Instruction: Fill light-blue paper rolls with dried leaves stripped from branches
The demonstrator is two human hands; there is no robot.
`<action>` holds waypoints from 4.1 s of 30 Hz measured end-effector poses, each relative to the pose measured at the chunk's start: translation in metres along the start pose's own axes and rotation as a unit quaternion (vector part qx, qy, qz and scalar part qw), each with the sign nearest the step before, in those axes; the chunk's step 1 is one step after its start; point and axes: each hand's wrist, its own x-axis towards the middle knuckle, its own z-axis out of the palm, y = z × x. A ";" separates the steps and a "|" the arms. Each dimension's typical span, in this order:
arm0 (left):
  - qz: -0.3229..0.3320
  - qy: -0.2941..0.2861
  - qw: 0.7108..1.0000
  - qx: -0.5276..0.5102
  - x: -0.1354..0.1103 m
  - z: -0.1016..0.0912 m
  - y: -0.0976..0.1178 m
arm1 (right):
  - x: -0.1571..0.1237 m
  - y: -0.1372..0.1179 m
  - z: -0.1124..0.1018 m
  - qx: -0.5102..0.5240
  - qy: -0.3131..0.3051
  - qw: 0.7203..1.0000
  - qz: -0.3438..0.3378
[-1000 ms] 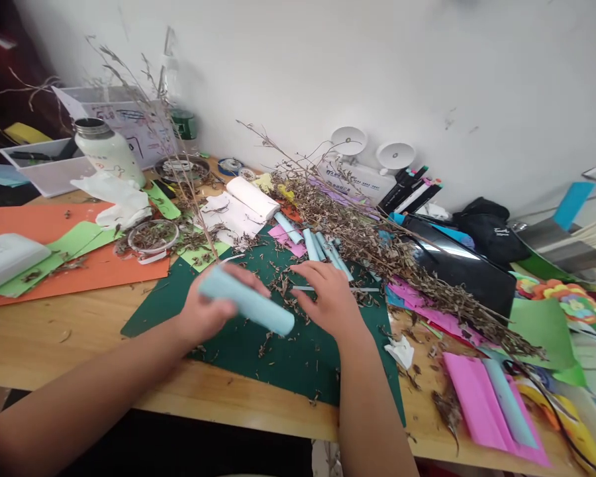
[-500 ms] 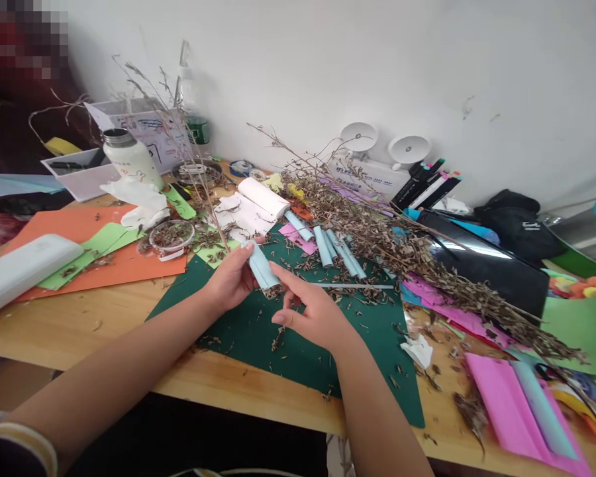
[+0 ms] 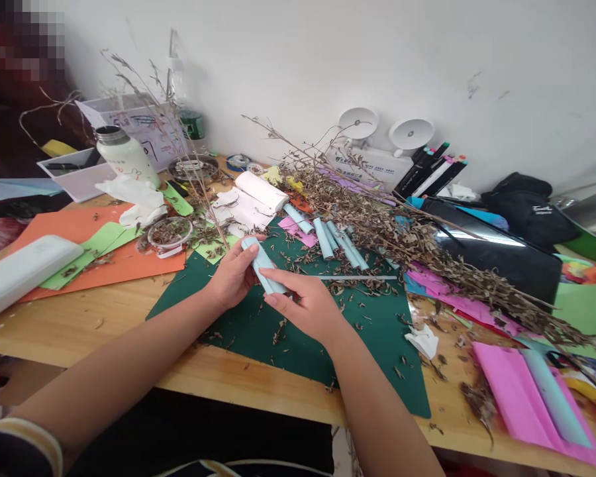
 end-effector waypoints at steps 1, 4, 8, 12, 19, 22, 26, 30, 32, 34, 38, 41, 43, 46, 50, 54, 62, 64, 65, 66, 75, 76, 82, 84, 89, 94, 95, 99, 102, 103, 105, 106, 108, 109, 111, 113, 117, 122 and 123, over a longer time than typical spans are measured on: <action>0.000 -0.001 1.000 -0.001 0.000 0.000 0.000 | 0.000 0.000 0.000 0.000 -0.001 1.000 -0.003; -0.006 -0.009 1.000 -0.008 0.000 0.000 -0.001 | -0.001 0.001 0.000 0.005 -0.017 1.000 -0.018; -0.016 -0.007 1.000 -0.016 0.002 -0.001 -0.001 | -0.002 0.004 0.000 -0.008 -0.017 0.999 -0.047; -0.025 -0.006 0.999 -0.028 0.003 -0.001 -0.001 | -0.002 0.007 0.001 -0.024 0.003 0.997 -0.069; -0.029 -0.001 0.999 -0.035 0.003 0.000 -0.003 | 0.001 0.011 0.006 -0.051 0.030 0.994 -0.094; -0.027 -0.005 0.999 -0.041 0.003 0.001 -0.003 | 0.001 0.010 0.006 -0.036 0.029 0.996 -0.074; -0.030 -0.016 0.998 -0.052 0.003 0.000 -0.002 | -0.001 0.008 0.004 0.048 -0.002 0.995 -0.088; -0.026 0.001 0.999 -0.042 0.004 0.000 -0.001 | -0.003 0.009 0.004 0.095 -0.006 0.989 -0.113; -0.019 0.001 1.000 -0.014 0.005 -0.001 -0.002 | -0.003 0.010 0.005 0.083 0.028 0.990 -0.107; -0.008 -0.004 0.999 0.044 0.006 -0.005 -0.003 | -0.004 0.011 0.004 0.048 0.079 0.991 -0.097; 0.127 -0.019 0.955 0.268 0.004 -0.012 0.000 | -0.005 0.004 -0.004 -0.077 0.159 0.977 -0.123; 0.317 -0.114 0.858 0.388 -0.005 -0.009 0.009 | -0.006 -0.004 -0.009 -0.147 0.164 0.962 -0.163; 0.377 -0.220 0.806 0.399 -0.014 -0.003 0.013 | -0.005 -0.008 -0.010 -0.176 0.158 0.954 -0.183; 0.348 -0.284 0.821 0.353 -0.026 0.007 0.010 | -0.004 -0.010 -0.008 -0.201 0.155 0.946 -0.204; 0.207 -0.252 0.909 0.261 -0.033 0.013 -0.002 | -0.002 -0.007 -0.004 -0.205 0.098 0.959 -0.169; 0.107 -0.214 0.945 0.223 -0.032 0.015 -0.006 | 0.000 -0.006 0.003 -0.216 -0.004 0.972 -0.090; -0.011 -0.283 0.945 0.165 -0.025 0.013 0.000 | -0.010 -0.002 -0.031 -0.184 0.011 0.983 -0.013; -0.018 -0.306 0.942 0.138 -0.023 0.010 -0.001 | -0.018 0.015 -0.053 -0.185 0.119 0.973 0.066; -0.018 -0.312 0.942 0.125 -0.023 0.009 -0.002 | -0.022 0.025 -0.063 -0.230 0.169 0.950 0.123; -0.018 -0.318 0.941 0.112 -0.022 0.008 -0.003 | -0.024 0.036 -0.070 -0.283 0.186 0.925 0.174; -0.012 -0.356 0.933 0.059 -0.019 0.005 -0.010 | -0.010 0.071 -0.059 -0.412 0.052 0.857 0.306; -0.010 -0.356 0.933 0.056 -0.019 0.005 -0.010 | -0.010 0.071 -0.059 -0.408 0.054 0.860 0.303; 0.021 -0.359 0.932 0.041 -0.018 0.005 -0.014 | -0.011 0.077 -0.065 -0.359 0.146 0.897 0.212; 0.022 -0.357 0.933 0.045 -0.018 0.005 -0.014 | -0.007 0.074 -0.065 -0.265 0.230 0.921 0.171; 0.018 -0.350 0.935 0.048 -0.020 0.005 -0.015 | 0.005 0.009 -0.056 0.091 0.515 0.851 -0.060; 0.034 -0.331 0.942 0.035 -0.020 0.005 -0.017 | 0.012 -0.088 -0.036 0.306 0.356 0.879 -0.085; 0.040 -0.331 0.942 0.040 -0.020 0.005 -0.018 | 0.013 -0.099 -0.030 0.321 0.303 0.892 -0.094; 0.058 -0.328 0.941 0.065 -0.020 0.004 -0.019 | 0.019 -0.105 -0.006 0.359 0.156 0.913 -0.116; 0.055 -0.326 0.941 0.076 -0.020 0.004 -0.020 | 0.021 -0.098 0.000 0.357 0.121 0.920 -0.111; 0.056 -0.328 0.940 0.075 -0.020 0.004 -0.020 | 0.021 -0.096 0.001 0.354 0.113 0.921 -0.112; 0.060 -0.330 0.939 0.069 -0.020 0.004 -0.019 | 0.021 -0.095 0.002 0.356 0.101 0.921 -0.118; 0.059 -0.331 0.939 0.072 -0.020 0.005 -0.018 | 0.021 -0.094 0.004 0.360 0.095 0.919 -0.126; 0.049 -0.330 0.938 0.089 -0.021 0.006 -0.016 | 0.022 -0.089 0.010 0.369 0.084 0.915 -0.139; 0.045 -0.324 0.940 0.098 -0.021 0.006 -0.015 | 0.022 -0.085 0.013 0.373 0.080 0.913 -0.142; 0.042 -0.316 0.941 0.109 -0.021 0.007 -0.013 | 0.022 -0.078 0.018 0.372 0.072 0.914 -0.143; 0.050 -0.317 0.941 0.109 -0.022 0.008 -0.011 | 0.021 -0.072 0.019 0.340 0.065 0.929 -0.130; 0.046 -0.325 0.932 0.151 -0.023 0.009 -0.007 | 0.022 -0.074 0.008 0.204 0.024 0.978 -0.044; 0.030 -0.330 0.937 0.110 -0.023 0.006 -0.011 | 0.024 -0.105 -0.005 0.273 0.086 0.956 -0.058; 0.029 -0.335 0.936 0.101 -0.022 0.005 -0.012 | 0.024 -0.111 -0.006 0.293 0.113 0.948 -0.057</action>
